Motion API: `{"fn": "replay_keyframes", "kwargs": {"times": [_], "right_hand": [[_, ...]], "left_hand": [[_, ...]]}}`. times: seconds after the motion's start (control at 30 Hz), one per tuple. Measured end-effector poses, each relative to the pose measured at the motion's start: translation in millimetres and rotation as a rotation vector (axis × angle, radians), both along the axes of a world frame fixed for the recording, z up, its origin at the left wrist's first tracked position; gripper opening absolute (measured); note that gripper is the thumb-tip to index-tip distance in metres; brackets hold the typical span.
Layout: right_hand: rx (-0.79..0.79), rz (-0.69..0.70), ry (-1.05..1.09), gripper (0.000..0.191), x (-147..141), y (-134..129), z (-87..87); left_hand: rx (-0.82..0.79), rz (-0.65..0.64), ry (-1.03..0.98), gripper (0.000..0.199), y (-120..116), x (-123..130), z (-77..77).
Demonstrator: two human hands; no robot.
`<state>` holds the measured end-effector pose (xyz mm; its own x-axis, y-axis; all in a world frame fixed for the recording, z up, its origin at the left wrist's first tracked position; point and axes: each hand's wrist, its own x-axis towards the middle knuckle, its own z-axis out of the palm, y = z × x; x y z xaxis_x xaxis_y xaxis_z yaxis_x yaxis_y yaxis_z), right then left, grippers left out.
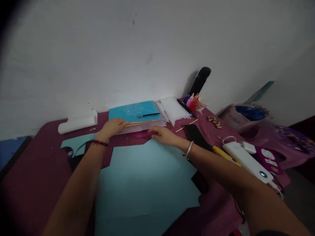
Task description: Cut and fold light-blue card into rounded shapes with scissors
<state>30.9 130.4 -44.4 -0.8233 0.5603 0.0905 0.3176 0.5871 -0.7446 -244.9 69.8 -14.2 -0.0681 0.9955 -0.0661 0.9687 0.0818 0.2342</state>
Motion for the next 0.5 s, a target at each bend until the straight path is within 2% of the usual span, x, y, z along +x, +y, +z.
{"fn": "replay_keyframes", "kwargs": {"times": [0.13,0.27,0.4,0.5], "right_hand": [[0.138,0.072,-0.034,0.034,35.1,-23.7,11.5],[0.236,0.136,-0.114,0.038,64.1,-51.4,8.2],[0.283,0.215,-0.165,0.038,77.8,-70.0,4.4],[0.253,0.241,-0.127,0.033,78.0,-72.3,3.5]], "left_hand": [[-0.023,0.012,0.020,0.035,-17.3,12.6,2.8],[0.043,0.044,0.080,0.048,-58.5,26.6,3.5],[0.040,0.052,0.099,0.048,-95.0,35.2,-4.9],[-0.023,0.047,0.139,0.047,-108.1,44.2,-10.6]]}}
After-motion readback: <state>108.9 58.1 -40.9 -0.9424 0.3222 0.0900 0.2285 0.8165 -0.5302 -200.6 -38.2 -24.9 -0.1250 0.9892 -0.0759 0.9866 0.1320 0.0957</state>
